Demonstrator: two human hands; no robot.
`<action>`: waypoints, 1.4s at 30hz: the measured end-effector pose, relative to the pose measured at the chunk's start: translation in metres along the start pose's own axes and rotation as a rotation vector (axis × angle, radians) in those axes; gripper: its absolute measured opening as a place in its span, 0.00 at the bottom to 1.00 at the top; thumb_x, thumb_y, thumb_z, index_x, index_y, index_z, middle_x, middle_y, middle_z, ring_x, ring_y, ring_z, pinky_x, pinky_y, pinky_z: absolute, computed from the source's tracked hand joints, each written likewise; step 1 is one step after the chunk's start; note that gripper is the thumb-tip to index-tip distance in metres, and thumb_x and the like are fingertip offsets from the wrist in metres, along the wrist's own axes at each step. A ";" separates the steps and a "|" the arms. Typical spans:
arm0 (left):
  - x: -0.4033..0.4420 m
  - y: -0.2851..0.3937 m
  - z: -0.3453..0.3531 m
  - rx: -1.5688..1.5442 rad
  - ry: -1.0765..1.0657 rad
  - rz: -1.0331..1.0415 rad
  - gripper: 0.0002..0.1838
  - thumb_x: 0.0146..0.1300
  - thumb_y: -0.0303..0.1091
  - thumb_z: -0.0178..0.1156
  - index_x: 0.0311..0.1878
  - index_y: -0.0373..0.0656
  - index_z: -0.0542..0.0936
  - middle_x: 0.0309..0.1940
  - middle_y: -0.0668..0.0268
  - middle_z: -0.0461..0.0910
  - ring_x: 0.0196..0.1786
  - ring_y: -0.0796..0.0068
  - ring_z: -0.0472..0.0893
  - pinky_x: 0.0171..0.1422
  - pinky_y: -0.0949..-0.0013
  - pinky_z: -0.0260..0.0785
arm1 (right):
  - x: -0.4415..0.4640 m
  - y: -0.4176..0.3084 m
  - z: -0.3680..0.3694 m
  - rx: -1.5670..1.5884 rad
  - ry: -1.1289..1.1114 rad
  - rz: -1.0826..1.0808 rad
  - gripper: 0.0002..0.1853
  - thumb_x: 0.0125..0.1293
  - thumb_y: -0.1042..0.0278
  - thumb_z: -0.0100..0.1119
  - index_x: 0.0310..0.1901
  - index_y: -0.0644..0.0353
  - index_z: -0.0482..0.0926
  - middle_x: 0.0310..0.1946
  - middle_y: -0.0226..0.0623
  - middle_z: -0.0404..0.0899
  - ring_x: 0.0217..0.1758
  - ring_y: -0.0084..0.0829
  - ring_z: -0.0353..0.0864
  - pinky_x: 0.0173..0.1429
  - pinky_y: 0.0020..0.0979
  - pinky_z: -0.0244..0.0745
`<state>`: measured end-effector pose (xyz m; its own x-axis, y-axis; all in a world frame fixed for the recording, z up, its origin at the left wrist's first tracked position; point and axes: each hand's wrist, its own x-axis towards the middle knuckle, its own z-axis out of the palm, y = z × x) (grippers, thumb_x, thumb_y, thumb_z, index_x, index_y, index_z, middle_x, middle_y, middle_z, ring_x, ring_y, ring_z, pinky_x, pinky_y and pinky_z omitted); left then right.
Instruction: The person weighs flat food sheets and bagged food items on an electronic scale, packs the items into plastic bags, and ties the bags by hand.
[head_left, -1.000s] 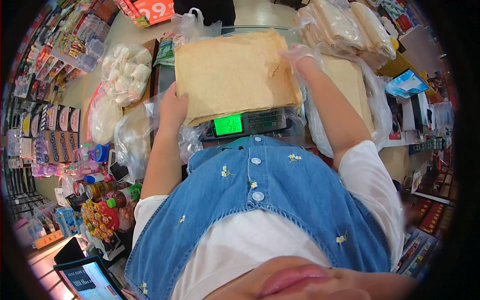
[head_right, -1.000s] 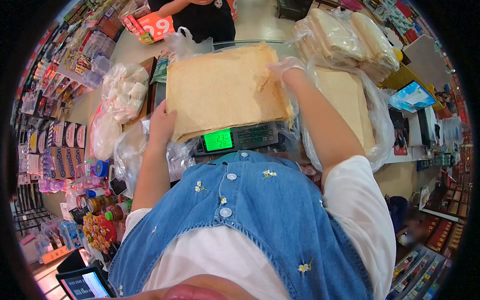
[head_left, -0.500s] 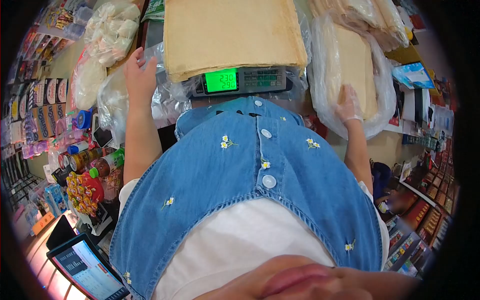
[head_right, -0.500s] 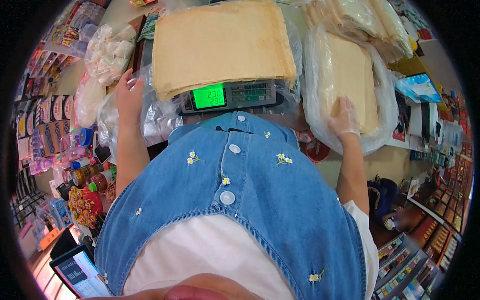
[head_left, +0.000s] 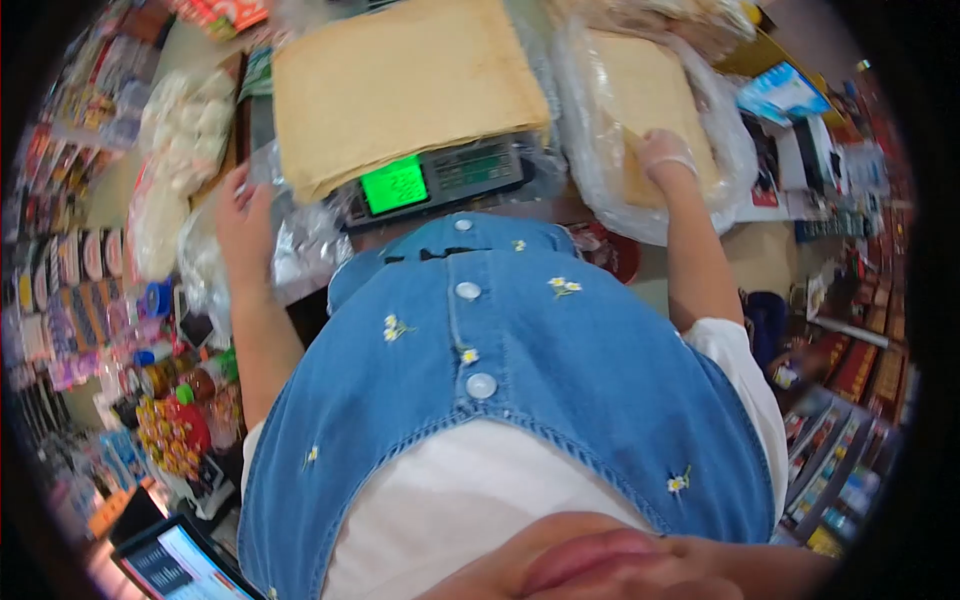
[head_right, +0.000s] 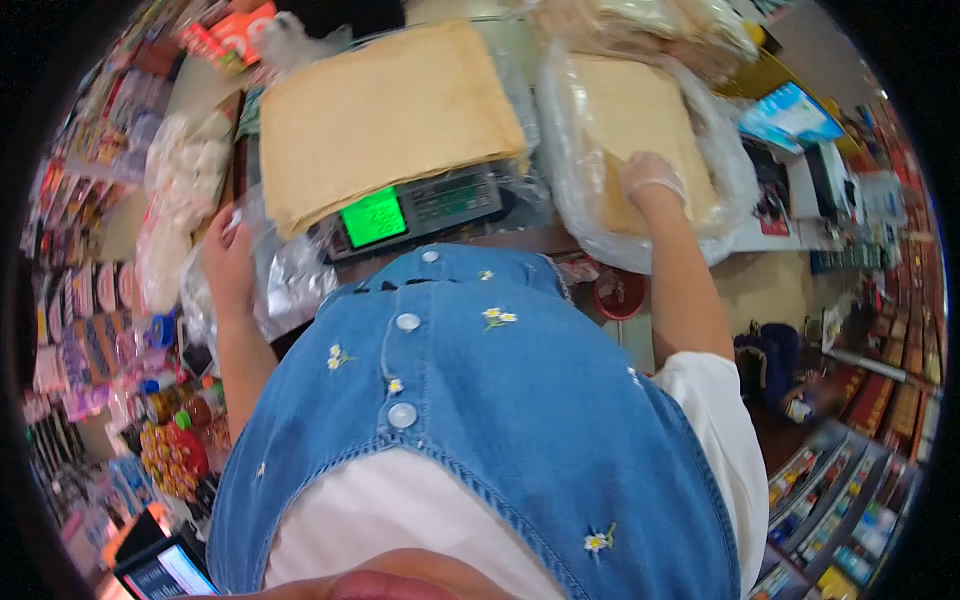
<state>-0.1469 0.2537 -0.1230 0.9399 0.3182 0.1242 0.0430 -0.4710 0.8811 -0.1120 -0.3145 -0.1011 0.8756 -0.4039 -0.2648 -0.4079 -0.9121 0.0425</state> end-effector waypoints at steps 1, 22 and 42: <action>-0.001 -0.003 -0.003 -0.032 0.008 -0.034 0.25 0.62 0.31 0.60 0.63 0.37 0.71 0.58 0.58 0.73 0.53 0.71 0.75 0.58 0.68 0.68 | 0.003 0.005 -0.007 0.008 0.010 0.033 0.21 0.62 0.56 0.49 0.46 0.62 0.83 0.50 0.54 0.78 0.56 0.47 0.78 0.61 0.42 0.71; -0.006 0.022 0.033 -0.062 -0.082 -0.032 0.21 0.63 0.31 0.59 0.59 0.34 0.73 0.52 0.60 0.75 0.50 0.74 0.75 0.56 0.71 0.68 | 0.046 -0.026 -0.029 0.175 -0.090 -0.276 0.21 0.57 0.56 0.56 0.45 0.64 0.83 0.47 0.51 0.81 0.51 0.42 0.82 0.54 0.38 0.75; -0.013 0.036 0.027 -0.152 -0.142 -0.029 0.19 0.65 0.27 0.55 0.58 0.33 0.72 0.49 0.62 0.75 0.49 0.77 0.74 0.57 0.73 0.66 | 0.154 0.069 -0.037 -0.292 0.133 -0.239 0.15 0.57 0.69 0.57 0.46 0.65 0.81 0.47 0.49 0.81 0.49 0.44 0.82 0.54 0.37 0.76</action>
<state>-0.1489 0.2109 -0.1055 0.9777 0.2061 0.0415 0.0296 -0.3303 0.9434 0.0045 -0.4427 -0.1032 0.9706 -0.1661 -0.1742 -0.1146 -0.9553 0.2723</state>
